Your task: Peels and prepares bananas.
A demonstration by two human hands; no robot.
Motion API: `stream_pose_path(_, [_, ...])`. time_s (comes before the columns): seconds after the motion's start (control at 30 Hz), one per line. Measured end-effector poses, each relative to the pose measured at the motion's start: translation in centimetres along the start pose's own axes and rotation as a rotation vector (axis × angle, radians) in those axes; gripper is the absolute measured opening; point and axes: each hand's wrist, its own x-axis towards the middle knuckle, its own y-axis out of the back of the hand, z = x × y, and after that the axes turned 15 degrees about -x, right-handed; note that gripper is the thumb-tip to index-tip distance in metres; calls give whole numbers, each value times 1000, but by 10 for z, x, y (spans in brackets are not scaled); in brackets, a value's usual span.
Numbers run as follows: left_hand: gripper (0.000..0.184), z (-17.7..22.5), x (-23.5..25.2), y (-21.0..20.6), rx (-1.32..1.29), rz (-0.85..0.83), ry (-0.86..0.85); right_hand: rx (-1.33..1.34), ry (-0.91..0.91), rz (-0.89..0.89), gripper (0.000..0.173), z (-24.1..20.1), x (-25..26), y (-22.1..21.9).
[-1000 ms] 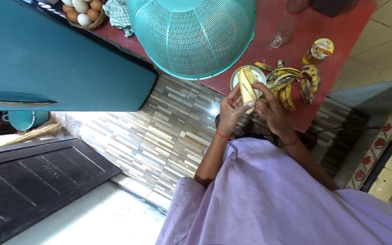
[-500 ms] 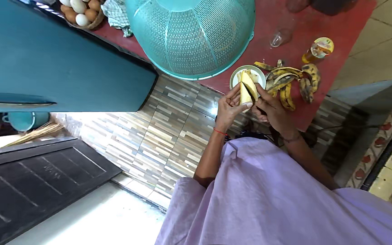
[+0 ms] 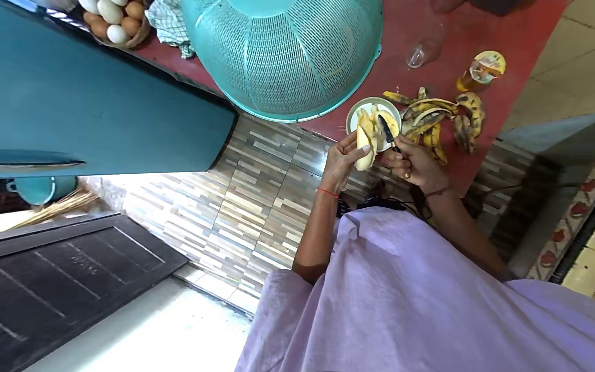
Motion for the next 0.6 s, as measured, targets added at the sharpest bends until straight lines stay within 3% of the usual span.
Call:
stream_pose_path(0.17, [30,-7,5,9,-375,73,120,-127,-16,68,25,0,15,3])
stream_pose_path(0.43, [57,-4,6,2,-328,-23,-25,-373,-48,242,26,-2,-6,-10])
stream_pose_path(0.53, [54,-5,7,-2,-318,-14,-85,-531,33,260,30,1,-22,-17])
stream_pose_path(0.6, [53,-5,9,-5,-322,-18,-120,-676,166,291,43,1,-31,-27])
